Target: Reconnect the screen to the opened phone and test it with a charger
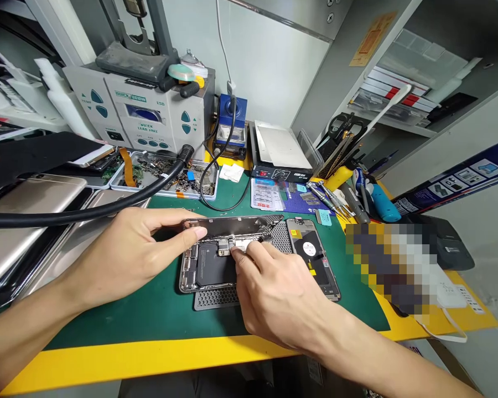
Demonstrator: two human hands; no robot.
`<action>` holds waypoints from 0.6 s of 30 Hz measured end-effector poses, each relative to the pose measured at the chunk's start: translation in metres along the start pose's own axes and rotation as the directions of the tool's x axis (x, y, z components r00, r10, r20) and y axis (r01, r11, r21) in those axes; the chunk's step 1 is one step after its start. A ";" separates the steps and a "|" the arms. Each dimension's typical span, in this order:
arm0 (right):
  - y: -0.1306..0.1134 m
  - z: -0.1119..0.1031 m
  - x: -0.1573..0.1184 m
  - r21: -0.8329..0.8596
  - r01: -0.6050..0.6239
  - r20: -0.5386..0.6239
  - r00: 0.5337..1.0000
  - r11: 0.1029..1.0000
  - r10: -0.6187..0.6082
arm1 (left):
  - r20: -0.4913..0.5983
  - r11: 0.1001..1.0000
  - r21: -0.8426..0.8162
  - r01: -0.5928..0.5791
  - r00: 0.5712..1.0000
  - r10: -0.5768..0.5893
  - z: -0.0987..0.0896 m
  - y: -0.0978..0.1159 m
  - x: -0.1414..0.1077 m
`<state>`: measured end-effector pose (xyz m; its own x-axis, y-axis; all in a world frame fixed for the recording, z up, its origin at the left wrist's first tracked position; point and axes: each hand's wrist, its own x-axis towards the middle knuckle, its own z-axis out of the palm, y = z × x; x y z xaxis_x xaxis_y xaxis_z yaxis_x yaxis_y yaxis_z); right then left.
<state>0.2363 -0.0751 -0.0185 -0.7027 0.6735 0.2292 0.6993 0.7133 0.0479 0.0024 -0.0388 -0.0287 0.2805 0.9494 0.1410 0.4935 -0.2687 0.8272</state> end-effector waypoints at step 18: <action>-0.004 0.000 0.001 -0.055 0.063 0.000 0.998 0.996 -0.063 | -0.011 0.998 -0.007 -0.063 0.998 0.063 -0.001 0.001 0.000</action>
<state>0.2327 -0.0770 -0.0188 -0.7455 0.6271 0.2260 0.6597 0.7425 0.1158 0.0017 -0.0385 -0.0272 0.3025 0.9322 0.1989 0.4691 -0.3273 0.8202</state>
